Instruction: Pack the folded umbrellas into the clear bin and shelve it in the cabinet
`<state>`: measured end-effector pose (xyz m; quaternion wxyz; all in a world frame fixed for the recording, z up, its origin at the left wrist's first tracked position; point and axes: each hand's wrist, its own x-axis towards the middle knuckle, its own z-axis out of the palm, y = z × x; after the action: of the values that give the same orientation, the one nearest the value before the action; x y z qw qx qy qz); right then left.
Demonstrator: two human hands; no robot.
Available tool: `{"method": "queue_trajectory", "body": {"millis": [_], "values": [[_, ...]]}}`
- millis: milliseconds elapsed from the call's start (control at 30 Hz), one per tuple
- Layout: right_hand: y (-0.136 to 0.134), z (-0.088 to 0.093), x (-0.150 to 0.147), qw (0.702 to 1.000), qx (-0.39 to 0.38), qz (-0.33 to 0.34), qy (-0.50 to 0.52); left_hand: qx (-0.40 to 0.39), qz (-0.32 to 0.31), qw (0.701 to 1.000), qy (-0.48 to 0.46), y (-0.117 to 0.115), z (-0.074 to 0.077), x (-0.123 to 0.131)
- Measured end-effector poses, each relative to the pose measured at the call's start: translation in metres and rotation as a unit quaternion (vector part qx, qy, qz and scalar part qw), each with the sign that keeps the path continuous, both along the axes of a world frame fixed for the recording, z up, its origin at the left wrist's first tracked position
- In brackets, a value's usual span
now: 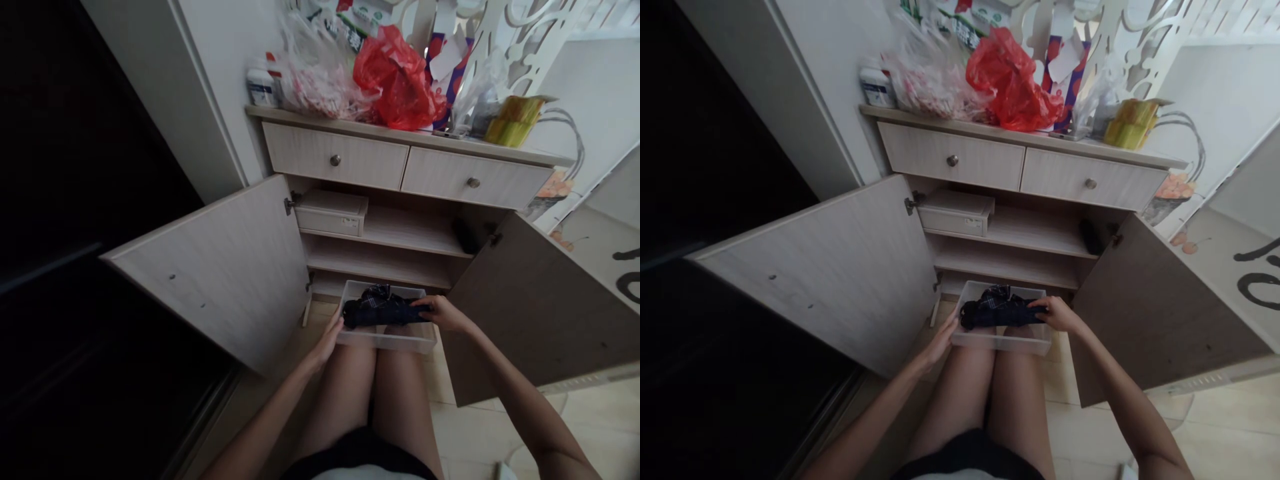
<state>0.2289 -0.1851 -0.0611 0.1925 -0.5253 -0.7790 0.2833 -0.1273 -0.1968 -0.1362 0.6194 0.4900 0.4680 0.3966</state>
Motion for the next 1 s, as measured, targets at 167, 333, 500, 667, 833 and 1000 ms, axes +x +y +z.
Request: {"method": "queue_trajectory", "body": {"millis": [167, 333, 500, 667, 833, 1000], "values": [[0.003, -0.011, -0.017, 0.990, 0.039, 0.011, -0.136, -0.017, -0.003, 1.000, 0.026, -0.001, -0.001, -0.003], [0.004, -0.013, -0.028, 0.976, 0.035, 0.008, -0.214, -0.001, -0.002, 1.000, 0.019, 0.000, 0.002, -0.004], [0.008, -0.008, -0.031, 0.969, 0.024, 0.038, -0.242, -0.025, -0.004, 0.999, 0.037, 0.000, 0.005, -0.005], [0.060, 0.024, 0.010, 0.986, 0.060, -0.067, -0.141, -0.021, -0.008, 0.999, 0.027, 0.001, 0.006, -0.006], [0.136, 0.054, 0.083, 0.885, 0.112, -0.400, -0.210, -0.022, -0.011, 0.999, 0.027, 0.001, 0.006, -0.004], [0.174, 0.040, 0.120, 0.833, 0.012, -0.507, -0.221, -0.011, -0.008, 0.998, 0.058, 0.002, 0.005, -0.003]]}}
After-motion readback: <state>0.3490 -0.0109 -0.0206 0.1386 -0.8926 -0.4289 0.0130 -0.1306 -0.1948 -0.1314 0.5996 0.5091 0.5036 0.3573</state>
